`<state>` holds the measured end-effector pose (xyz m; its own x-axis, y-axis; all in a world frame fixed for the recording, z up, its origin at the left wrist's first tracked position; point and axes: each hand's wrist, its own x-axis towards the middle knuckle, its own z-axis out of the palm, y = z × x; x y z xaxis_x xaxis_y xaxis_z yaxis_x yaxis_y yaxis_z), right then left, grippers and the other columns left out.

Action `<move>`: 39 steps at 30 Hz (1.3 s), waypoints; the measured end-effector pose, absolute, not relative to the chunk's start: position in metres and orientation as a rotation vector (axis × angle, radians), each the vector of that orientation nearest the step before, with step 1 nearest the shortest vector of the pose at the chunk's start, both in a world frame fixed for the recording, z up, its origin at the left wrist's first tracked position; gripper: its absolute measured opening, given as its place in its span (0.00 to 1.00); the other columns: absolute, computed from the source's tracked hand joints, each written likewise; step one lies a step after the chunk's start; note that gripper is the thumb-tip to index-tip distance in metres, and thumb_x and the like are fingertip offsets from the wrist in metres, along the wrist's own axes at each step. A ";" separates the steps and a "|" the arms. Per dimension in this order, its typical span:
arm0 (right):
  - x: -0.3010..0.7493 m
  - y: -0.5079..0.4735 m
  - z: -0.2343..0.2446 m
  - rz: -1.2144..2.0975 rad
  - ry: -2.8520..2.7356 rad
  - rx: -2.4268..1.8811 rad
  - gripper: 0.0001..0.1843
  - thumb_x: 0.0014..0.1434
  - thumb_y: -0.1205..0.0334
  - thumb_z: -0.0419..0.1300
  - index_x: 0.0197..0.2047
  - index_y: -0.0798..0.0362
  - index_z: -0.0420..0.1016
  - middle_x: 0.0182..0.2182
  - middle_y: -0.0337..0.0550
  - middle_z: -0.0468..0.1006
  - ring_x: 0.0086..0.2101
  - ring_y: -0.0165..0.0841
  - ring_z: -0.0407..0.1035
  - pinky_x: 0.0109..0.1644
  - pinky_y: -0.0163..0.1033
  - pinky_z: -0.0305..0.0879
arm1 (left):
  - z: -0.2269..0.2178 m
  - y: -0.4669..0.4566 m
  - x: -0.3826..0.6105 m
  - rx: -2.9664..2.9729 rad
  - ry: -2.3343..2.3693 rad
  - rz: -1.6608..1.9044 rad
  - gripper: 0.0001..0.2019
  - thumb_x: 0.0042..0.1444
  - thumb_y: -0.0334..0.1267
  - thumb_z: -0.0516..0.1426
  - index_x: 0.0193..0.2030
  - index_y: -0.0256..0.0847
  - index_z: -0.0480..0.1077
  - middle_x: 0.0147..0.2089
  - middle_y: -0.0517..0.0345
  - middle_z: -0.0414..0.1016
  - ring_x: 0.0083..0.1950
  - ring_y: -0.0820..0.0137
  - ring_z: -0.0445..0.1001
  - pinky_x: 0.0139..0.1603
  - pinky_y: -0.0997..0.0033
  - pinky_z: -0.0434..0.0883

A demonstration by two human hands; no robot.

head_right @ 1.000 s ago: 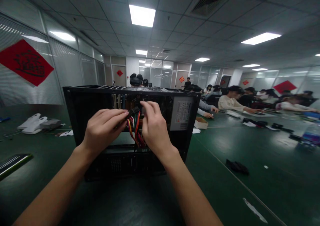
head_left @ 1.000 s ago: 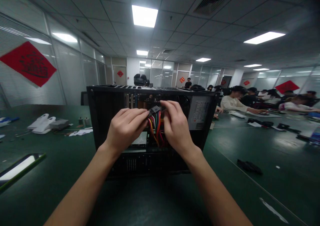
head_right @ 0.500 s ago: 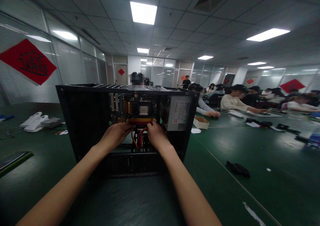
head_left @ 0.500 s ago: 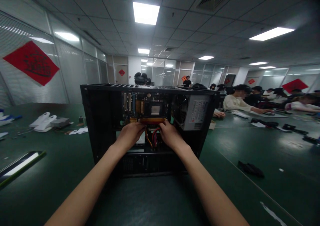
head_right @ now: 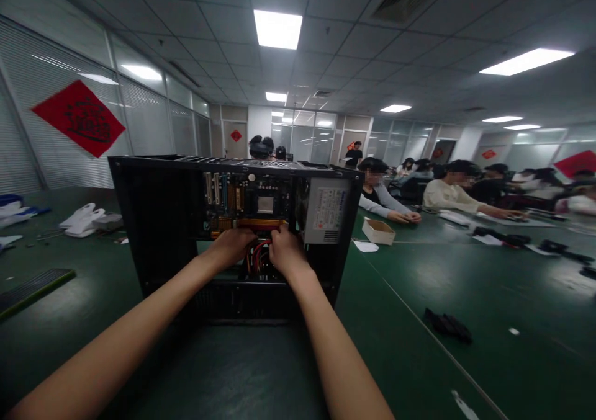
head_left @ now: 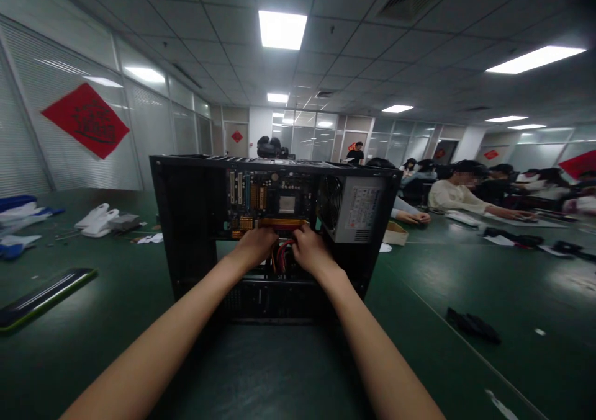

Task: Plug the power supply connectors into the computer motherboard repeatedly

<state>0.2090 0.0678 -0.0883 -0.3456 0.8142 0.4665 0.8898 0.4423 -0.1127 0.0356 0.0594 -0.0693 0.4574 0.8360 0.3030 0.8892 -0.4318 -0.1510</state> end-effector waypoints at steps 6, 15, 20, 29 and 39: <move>0.208 0.065 -0.088 -0.193 -2.270 -1.449 0.10 0.61 0.68 0.54 0.44 0.56 0.73 0.48 0.53 0.72 0.47 0.38 0.71 0.49 0.38 0.65 | -0.070 0.057 0.033 -2.423 -1.495 -0.249 0.14 0.63 0.32 0.51 0.49 0.41 0.77 0.47 0.45 0.79 0.48 0.58 0.78 0.44 0.64 0.73; 0.210 0.064 -0.092 -0.260 -2.311 -1.447 0.10 0.60 0.64 0.55 0.42 0.55 0.75 0.45 0.50 0.74 0.43 0.39 0.73 0.42 0.38 0.65 | -0.072 0.059 0.036 -2.371 -1.488 -0.196 0.15 0.65 0.33 0.49 0.47 0.38 0.77 0.46 0.43 0.78 0.47 0.54 0.78 0.43 0.61 0.74; 0.210 0.065 -0.093 -0.247 -2.316 -1.442 0.10 0.60 0.65 0.55 0.43 0.55 0.75 0.45 0.51 0.74 0.44 0.38 0.72 0.43 0.38 0.64 | -0.073 0.060 0.034 -2.369 -1.500 -0.211 0.14 0.65 0.33 0.49 0.47 0.39 0.77 0.45 0.43 0.79 0.47 0.55 0.78 0.43 0.61 0.74; 0.209 0.067 -0.093 -0.264 -2.307 -1.446 0.09 0.60 0.63 0.57 0.41 0.55 0.75 0.44 0.49 0.75 0.43 0.39 0.73 0.42 0.38 0.65 | -0.076 0.064 0.033 -2.363 -1.511 -0.272 0.15 0.65 0.34 0.50 0.50 0.40 0.76 0.48 0.47 0.79 0.49 0.57 0.78 0.45 0.62 0.73; 0.208 0.066 -0.092 -0.269 -2.316 -1.447 0.10 0.60 0.61 0.57 0.42 0.55 0.76 0.44 0.49 0.76 0.42 0.40 0.74 0.41 0.39 0.66 | -0.074 0.058 0.035 -2.357 -1.566 -0.283 0.14 0.64 0.34 0.51 0.52 0.41 0.76 0.48 0.46 0.79 0.50 0.57 0.77 0.47 0.62 0.72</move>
